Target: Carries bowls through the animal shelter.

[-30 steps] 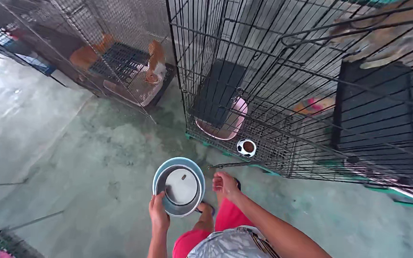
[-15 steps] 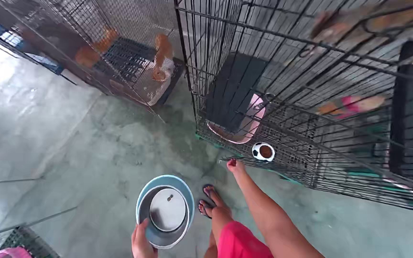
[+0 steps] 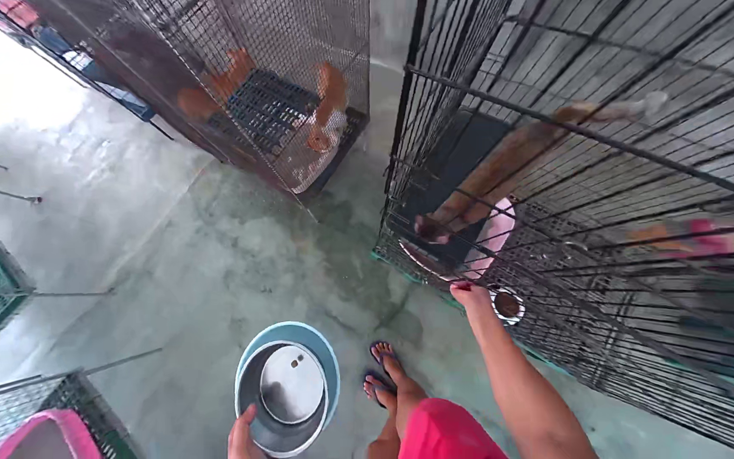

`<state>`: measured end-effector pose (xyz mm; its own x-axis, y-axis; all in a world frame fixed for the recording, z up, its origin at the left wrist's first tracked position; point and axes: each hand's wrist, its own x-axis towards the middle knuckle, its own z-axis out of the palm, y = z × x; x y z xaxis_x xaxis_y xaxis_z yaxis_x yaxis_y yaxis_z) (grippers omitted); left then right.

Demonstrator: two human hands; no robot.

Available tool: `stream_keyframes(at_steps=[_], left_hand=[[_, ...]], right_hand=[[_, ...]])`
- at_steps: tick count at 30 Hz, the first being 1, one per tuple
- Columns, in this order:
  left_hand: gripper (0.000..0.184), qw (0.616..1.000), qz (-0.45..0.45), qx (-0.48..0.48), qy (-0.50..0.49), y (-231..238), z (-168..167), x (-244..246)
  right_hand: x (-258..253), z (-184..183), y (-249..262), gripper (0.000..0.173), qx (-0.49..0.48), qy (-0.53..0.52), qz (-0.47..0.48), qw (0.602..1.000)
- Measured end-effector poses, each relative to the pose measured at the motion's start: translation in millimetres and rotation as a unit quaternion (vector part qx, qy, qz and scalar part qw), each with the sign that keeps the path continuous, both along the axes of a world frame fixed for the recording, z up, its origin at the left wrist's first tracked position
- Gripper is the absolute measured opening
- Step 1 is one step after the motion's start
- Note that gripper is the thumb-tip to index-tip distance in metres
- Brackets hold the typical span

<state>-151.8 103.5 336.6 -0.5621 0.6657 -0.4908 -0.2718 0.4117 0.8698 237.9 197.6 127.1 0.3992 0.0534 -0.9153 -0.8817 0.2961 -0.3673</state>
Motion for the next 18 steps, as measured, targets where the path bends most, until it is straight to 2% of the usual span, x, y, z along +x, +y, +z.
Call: stream_keyframes(at_steps=[2, 4, 6, 9, 12, 15, 18], left_hand=[[0.03, 1.0, 0.013, 0.001, -0.004, 11.9, 0.7, -2.3], [0.03, 1.0, 0.014, 0.003, -0.007, 22.3, 0.3, -7.0], [0.03, 1.0, 0.019, 0.01, -0.015, 34.1, -0.1, -12.8], [0.031, 0.999, 0.031, 0.019, -0.035, 47.5, -0.7, -31.0], [0.028, 0.998, 0.051, 0.013, -0.032, 66.8, -3.1, -58.7], [0.025, 0.996, 0.078, 0.002, -0.036, 84.0, -5.9, -98.2], [0.023, 0.995, 0.094, 0.0, -0.042, 102.8, -6.9, -148.9]], right_hand=[[2.9, 4.1, 5.8, 0.015, -0.01, 0.003, 0.019, 1.0], [0.6, -13.7, 4.2, 0.015, -0.034, -0.014, 0.051, 0.998], [-4.9, -25.7, 0.9, 0.013, -0.052, -0.052, 0.105, 0.992], [-22.6, -16.5, -8.8, 0.012, -0.1, -0.083, 0.235, 0.963], [-51.1, -5.8, -13.0, 0.014, -0.164, -0.09, 0.418, 0.889], [-100.4, 0.5, -1.0, 0.023, -0.185, -0.079, 0.588, 0.784], [-169.2, 1.7, 32.8, 0.03, -0.171, -0.086, 0.714, 0.674]])
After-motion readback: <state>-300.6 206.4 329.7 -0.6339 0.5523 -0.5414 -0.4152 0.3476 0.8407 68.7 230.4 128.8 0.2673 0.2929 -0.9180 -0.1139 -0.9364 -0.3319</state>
